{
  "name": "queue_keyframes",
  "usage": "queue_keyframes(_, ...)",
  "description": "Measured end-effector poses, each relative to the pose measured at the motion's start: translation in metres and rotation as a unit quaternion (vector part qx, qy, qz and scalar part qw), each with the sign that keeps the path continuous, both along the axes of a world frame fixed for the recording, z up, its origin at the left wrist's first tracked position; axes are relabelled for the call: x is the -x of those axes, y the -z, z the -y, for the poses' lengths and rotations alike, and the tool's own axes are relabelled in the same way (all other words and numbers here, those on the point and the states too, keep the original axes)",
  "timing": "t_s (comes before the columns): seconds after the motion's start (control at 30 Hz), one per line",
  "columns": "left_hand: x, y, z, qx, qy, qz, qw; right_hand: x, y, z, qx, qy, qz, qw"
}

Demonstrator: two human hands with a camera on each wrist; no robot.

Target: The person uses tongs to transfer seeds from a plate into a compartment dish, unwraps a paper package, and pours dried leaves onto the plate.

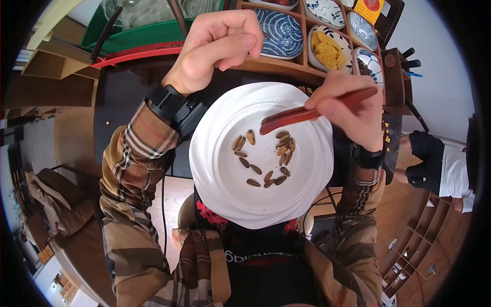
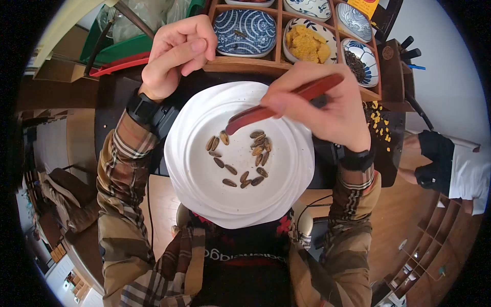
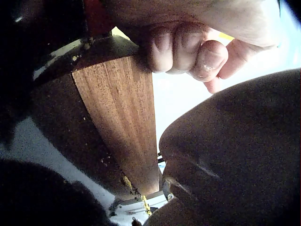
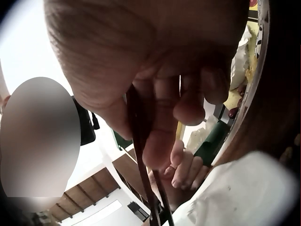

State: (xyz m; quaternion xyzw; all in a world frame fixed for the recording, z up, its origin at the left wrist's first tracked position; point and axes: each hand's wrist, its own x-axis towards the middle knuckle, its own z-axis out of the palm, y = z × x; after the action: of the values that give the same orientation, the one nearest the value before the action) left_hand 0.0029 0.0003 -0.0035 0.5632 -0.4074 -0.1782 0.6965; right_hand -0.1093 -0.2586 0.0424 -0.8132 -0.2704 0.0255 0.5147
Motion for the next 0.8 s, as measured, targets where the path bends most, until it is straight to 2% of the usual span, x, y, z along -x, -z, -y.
queue_keyframes(0.03,0.001,-0.001,0.001,-0.010,-0.013,0.014,1.000,-0.002,-0.003,-0.001,-0.001,0.000,-0.001,1.000)
queue_keyframes(0.1,0.000,-0.001,0.000,-0.010,-0.008,0.012,1.000,-0.004,-0.005,-0.004,0.049,-0.081,0.022,0.995)
queue_keyframes(0.2,-0.003,0.003,-0.002,-0.011,-0.008,0.016,1.000,-0.004,-0.004,-0.010,0.054,-0.095,0.013,0.994)
queue_keyframes(0.33,-0.003,0.004,-0.003,-0.014,-0.010,0.019,1.000,0.002,0.000,-0.011,0.012,-0.039,-0.076,0.996)
queue_keyframes(0.43,-0.004,0.006,-0.003,-0.011,-0.007,0.019,1.000,-0.002,-0.002,-0.009,0.037,-0.082,-0.027,0.996)
queue_keyframes(0.5,-0.002,0.004,-0.003,-0.015,-0.016,0.018,1.000,-0.004,-0.006,-0.010,0.090,-0.101,0.003,0.991)
queue_keyframes(0.53,-0.001,0.004,-0.002,-0.019,-0.024,0.018,0.999,-0.003,-0.004,-0.010,0.090,-0.101,0.003,0.991)
queue_keyframes(0.6,-0.002,0.005,-0.003,-0.021,-0.023,0.016,0.999,0.001,0.003,-0.009,0.023,-0.047,-0.047,0.998)
queue_keyframes(0.7,-0.003,0.005,-0.003,-0.021,-0.018,0.016,0.999,0.000,0.005,-0.005,0.026,-0.010,-0.029,0.999)
queue_keyframes(0.8,-0.004,0.005,-0.004,-0.022,-0.010,0.019,1.000,0.001,0.004,-0.003,-0.008,-0.008,-0.052,0.999)
